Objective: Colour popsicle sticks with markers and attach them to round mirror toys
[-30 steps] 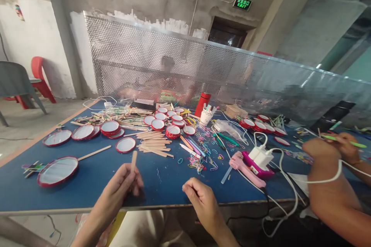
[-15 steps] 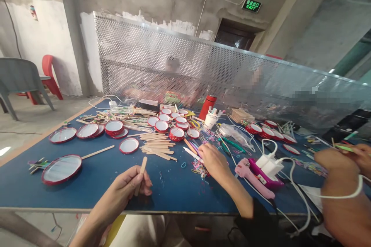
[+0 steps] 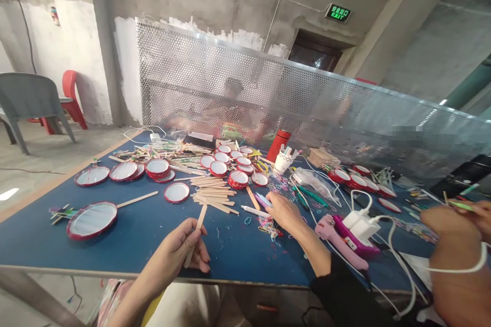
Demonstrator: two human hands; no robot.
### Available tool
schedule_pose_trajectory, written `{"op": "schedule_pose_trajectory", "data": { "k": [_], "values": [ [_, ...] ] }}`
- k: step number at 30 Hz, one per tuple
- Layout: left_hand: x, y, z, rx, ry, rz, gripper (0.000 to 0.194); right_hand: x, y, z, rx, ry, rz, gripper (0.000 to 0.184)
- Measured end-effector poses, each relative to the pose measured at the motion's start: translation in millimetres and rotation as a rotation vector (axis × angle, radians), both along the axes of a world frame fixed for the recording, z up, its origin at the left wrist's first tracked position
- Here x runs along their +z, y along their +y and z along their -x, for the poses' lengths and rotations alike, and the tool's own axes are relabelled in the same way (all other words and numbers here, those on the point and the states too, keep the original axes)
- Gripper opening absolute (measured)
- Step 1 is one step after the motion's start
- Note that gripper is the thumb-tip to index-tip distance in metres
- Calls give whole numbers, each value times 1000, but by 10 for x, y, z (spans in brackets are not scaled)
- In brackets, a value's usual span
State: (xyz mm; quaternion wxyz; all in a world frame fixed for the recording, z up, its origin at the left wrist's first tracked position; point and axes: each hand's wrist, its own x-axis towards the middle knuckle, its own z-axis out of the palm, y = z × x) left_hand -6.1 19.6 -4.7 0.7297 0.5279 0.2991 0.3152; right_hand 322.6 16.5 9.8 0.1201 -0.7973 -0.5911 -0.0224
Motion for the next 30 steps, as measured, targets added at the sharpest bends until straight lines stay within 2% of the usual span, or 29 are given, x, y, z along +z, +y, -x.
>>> {"op": "schedule_pose_trajectory", "data": {
  "k": [3,9,11,14,17,20,22,24,26,29,30],
  "values": [
    [13,-10,-10,21,70,-61,50,15,-33,-17,-25,42,-25,14],
    [29,-3,13,117,293,-506,39,124,-134,-20,-18,168,-181,12],
    [45,1,19,148,292,-543,39,160,-181,16,1,231,-235,15],
    [66,-9,13,191,269,-452,41,174,-267,173,63,354,-292,30],
    [55,-33,-8,173,253,-371,42,137,-388,477,171,731,-400,48],
    [4,-50,-32,160,258,-406,37,76,-527,845,270,1200,-525,39],
    [-29,-56,-41,185,285,-442,33,27,-593,1067,304,1333,-599,32],
    [-36,-63,-43,220,316,-506,30,-30,-621,1254,343,1334,-679,31],
    [-16,-74,-43,233,345,-581,28,-94,-621,1415,353,1230,-797,31],
    [23,-94,-50,208,403,-620,29,-210,-613,1626,290,1040,-972,19],
    [29,-101,-54,198,424,-623,30,-260,-613,1686,275,1005,-967,18]
  ]
}}
